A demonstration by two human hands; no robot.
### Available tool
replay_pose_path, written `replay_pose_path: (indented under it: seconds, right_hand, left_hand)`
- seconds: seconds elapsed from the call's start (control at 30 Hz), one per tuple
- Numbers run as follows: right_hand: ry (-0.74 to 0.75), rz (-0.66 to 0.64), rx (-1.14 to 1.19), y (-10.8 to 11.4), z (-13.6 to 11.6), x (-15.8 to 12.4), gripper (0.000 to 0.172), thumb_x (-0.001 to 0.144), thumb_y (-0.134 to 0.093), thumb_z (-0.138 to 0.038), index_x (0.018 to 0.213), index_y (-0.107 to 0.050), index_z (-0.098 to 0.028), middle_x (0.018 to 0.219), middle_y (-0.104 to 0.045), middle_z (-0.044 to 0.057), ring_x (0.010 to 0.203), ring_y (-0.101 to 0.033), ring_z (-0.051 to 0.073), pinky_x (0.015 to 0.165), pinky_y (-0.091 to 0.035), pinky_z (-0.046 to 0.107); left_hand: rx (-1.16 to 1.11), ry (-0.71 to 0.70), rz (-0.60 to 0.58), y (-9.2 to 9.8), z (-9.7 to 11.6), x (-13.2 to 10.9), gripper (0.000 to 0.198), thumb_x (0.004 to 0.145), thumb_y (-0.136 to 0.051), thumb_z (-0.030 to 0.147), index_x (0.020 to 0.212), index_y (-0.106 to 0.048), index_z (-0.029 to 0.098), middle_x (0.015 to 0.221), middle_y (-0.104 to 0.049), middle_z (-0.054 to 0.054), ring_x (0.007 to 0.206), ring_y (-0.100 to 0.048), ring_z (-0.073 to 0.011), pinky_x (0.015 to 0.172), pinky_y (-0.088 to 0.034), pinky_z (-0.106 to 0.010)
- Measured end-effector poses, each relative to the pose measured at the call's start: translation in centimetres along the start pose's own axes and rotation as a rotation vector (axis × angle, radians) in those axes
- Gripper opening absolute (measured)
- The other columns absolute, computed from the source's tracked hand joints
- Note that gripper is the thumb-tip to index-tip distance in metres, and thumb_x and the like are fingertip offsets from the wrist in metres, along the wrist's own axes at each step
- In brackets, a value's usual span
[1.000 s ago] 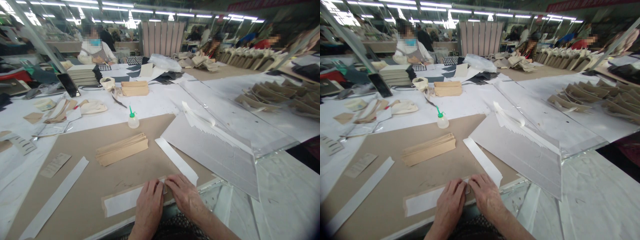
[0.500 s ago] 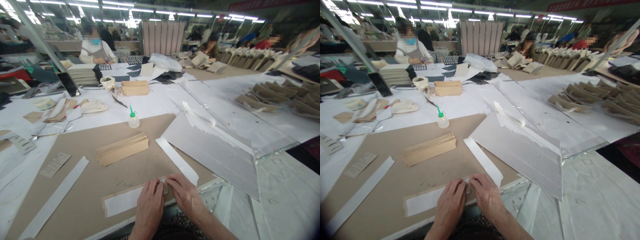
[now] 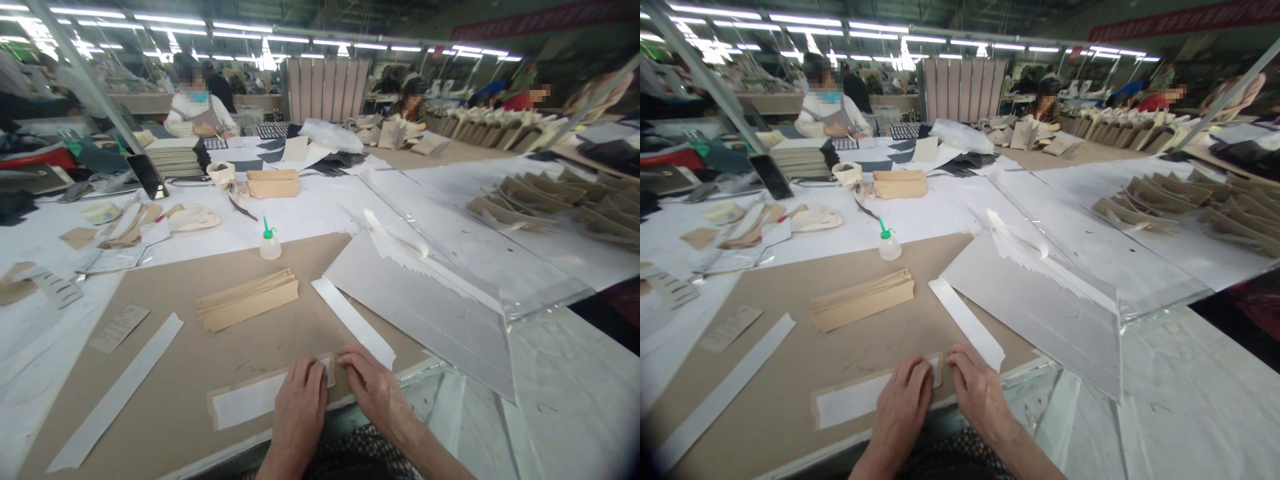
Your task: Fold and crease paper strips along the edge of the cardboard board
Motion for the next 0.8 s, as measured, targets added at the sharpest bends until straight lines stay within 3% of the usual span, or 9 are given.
replay_pose_path:
  seconds: [0.1,0.23,0.33,0.47,0.57,0.7,0.8]
  right_hand:
    - [0.082,-0.044,-0.127,-0.8,-1.3,-0.2,0.033,0.095,-0.039,-0.007,0.115,-0.06,-0.021,0.116,-0.063,0.008,0.105,-0.061,0.02,0.092,-0.054,0.037]
    - [0.205,-0.029,-0.287,-1.2,-2.8,-0.3,0.029,0.095,-0.039,-0.009,0.106,-0.064,-0.02,0.11,-0.065,0.01,0.101,-0.059,0.024,0.087,-0.052,0.041]
    - [0.234,0.001,-0.342,-0.9,-2.7,0.2,0.026,0.097,-0.042,-0.015,0.1,-0.067,-0.021,0.109,-0.066,0.01,0.101,-0.058,0.026,0.087,-0.048,0.044]
    - [0.288,-0.025,-0.385,-1.0,-2.6,1.3,0.024,0.098,-0.046,-0.024,0.094,-0.069,-0.022,0.104,-0.067,0.009,0.098,-0.058,0.027,0.089,-0.044,0.047]
    - [0.296,-0.024,-0.455,-1.4,-3.0,2.2,0.022,0.096,-0.049,-0.023,0.086,-0.068,-0.02,0.103,-0.068,0.01,0.099,-0.058,0.03,0.09,-0.044,0.05]
    - [0.25,-0.02,-0.563,-2.7,-4.7,3.1,0.016,0.089,-0.053,-0.011,0.084,-0.067,-0.016,0.112,-0.066,0.016,0.104,-0.056,0.035,0.092,-0.045,0.054]
    - [0.326,-0.093,-0.406,-5.1,-7.6,2.9,0.021,0.091,-0.049,-0.007,0.101,-0.065,-0.014,0.115,-0.064,0.015,0.105,-0.056,0.031,0.091,-0.049,0.047]
  left_hand:
    - [-0.102,0.094,0.039,0.0,-0.4,0.0,0.012,0.095,-0.051,0.015,0.105,-0.055,0.021,0.107,-0.062,-0.006,0.086,-0.065,-0.0187,0.073,-0.055,-0.031]
    - [-0.251,0.168,0.037,1.4,-1.0,-0.1,0.018,0.089,-0.057,0.008,0.1,-0.055,0.022,0.109,-0.06,-0.004,0.092,-0.063,-0.0168,0.081,-0.055,-0.029]
    - [-0.197,0.178,0.045,4.4,-3.1,-0.7,0.019,0.088,-0.055,0.008,0.1,-0.057,0.023,0.111,-0.06,-0.005,0.103,-0.059,-0.0194,0.092,-0.052,-0.035]
    - [0.07,0.262,0.055,9.7,-8.2,-3.1,0.011,0.093,-0.055,0.019,0.102,-0.061,0.022,0.12,-0.058,-0.009,0.115,-0.053,-0.0268,0.1,-0.046,-0.048]
    - [0.135,0.342,0.026,12.1,-11.6,-4.8,0.015,0.087,-0.065,0.024,0.102,-0.062,0.022,0.123,-0.057,-0.009,0.119,-0.049,-0.0304,0.102,-0.043,-0.053]
    - [-0.047,0.386,-0.042,12.3,-12.9,-4.9,0.008,0.082,-0.065,0.018,0.084,-0.058,0.021,0.117,-0.058,-0.007,0.113,-0.051,-0.0271,0.099,-0.043,-0.048]
    - [-0.11,0.394,-0.094,12.0,-12.7,-4.3,0.013,0.079,-0.062,0.013,0.078,-0.052,0.021,0.108,-0.06,-0.005,0.103,-0.053,-0.0229,0.091,-0.044,-0.04]
Point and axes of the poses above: each hand's wrist, its own x-axis towards the middle knuckle, its own y-axis out of the back of the hand, z = x × y, the point moved 5 cm from there along x, towards the middle knuckle
